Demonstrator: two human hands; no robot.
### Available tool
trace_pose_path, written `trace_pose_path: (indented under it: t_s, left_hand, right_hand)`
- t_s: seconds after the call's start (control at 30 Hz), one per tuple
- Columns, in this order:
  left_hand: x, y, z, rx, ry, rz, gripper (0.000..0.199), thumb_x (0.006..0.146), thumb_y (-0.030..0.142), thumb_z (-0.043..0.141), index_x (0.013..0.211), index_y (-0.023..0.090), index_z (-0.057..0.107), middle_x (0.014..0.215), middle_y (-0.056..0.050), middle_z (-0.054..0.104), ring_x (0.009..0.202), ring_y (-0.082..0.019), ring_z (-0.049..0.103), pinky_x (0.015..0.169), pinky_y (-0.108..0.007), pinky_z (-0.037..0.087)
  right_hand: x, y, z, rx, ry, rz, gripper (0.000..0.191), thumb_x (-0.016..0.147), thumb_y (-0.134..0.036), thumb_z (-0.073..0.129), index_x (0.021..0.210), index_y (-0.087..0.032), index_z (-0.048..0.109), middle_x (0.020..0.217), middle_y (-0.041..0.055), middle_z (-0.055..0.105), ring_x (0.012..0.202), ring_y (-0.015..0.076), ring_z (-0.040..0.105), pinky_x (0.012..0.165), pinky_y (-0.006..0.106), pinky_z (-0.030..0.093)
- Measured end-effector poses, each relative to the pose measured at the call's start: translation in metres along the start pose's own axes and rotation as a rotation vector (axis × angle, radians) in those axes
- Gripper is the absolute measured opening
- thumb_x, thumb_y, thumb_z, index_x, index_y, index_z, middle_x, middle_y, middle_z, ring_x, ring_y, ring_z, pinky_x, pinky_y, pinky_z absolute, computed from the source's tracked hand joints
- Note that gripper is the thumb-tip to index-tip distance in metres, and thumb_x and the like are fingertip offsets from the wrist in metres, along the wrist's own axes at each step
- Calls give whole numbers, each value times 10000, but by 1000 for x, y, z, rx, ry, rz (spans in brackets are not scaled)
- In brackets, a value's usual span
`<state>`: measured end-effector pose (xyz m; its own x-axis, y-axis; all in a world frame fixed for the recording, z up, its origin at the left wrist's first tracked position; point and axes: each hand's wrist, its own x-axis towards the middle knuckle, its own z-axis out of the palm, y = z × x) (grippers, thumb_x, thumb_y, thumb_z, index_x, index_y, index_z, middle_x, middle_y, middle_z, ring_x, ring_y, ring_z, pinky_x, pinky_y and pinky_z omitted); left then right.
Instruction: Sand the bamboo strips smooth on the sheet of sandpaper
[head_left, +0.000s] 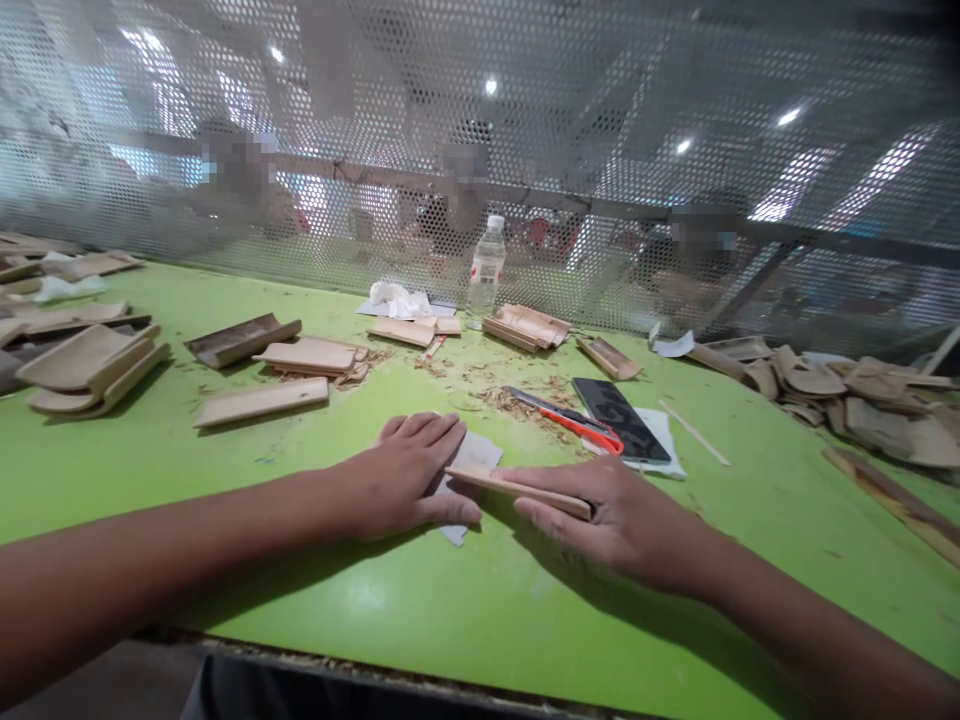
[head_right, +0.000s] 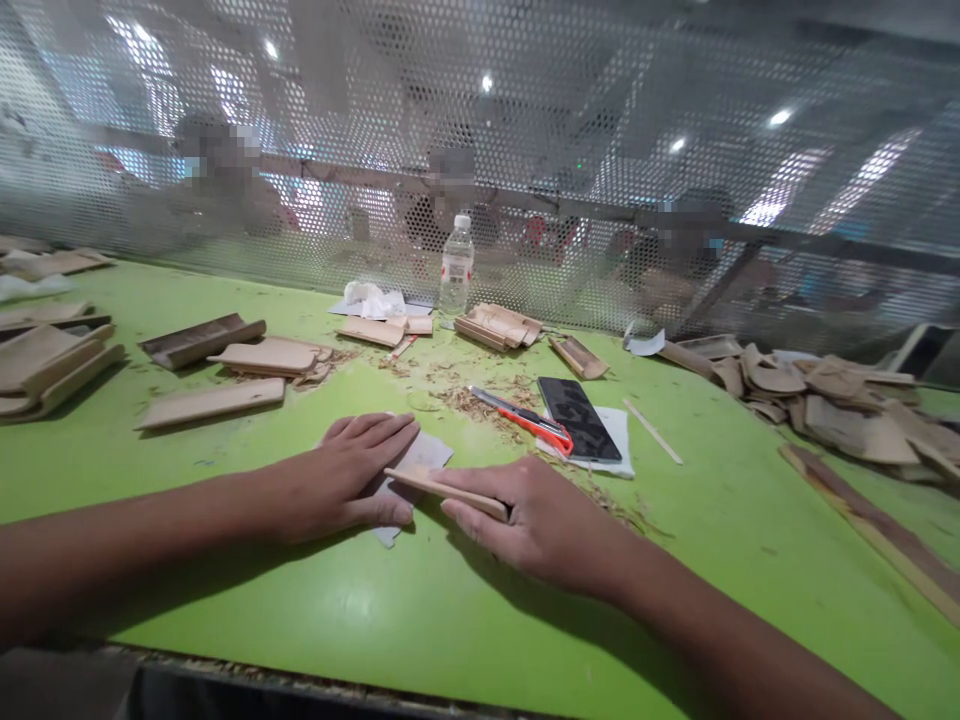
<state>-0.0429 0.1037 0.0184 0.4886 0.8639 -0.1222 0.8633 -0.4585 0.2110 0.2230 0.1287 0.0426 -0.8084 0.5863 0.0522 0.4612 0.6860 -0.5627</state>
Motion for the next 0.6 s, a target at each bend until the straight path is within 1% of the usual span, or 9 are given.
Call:
trace_pose_path:
  t_s: [0.13, 0.23, 0.43, 0.6]
  left_hand:
    - [0, 0, 0, -2, 16, 14, 1004, 989, 794, 393, 1645, 63, 187, 1680, -218, 191, 1535, -415, 186, 1196, -584, 193]
    - [-1, 1, 0, 0, 26, 23, 993, 998, 790, 371, 1640, 50, 205, 1674, -225, 210, 1529, -420, 200, 1195, -574, 198]
    - [-1, -2, 4, 3, 58, 36, 960, 1007, 790, 326, 1639, 74, 231, 1670, -217, 242, 1522, -415, 221, 1190, -552, 210]
    - [-1, -1, 3, 8, 35, 18, 951, 1020, 773, 314, 1641, 60, 215, 1677, -212, 218, 1530, -409, 202, 1200, -558, 194]
  right_hand:
    - [-1, -2, 0, 4, -18, 4, 418, 1038, -410, 516, 1411, -289, 660, 959, 4, 809, 699, 160, 686, 634, 254, 457]
    - [-1, -3, -1, -10, -24, 6, 426, 1041, -415, 508, 1415, -278, 659, 924, 9, 806, 673, 159, 677, 612, 252, 442]
    - [1, -6, -2, -1, -24, -14, 424, 1030, -368, 524, 1420, -266, 654, 991, 29, 813, 695, 159, 672, 646, 254, 447]
    - [-1, -8, -1, 20, -14, -11, 416, 1007, -368, 567, 1384, -240, 687, 918, 28, 810, 635, 139, 632, 606, 236, 423]
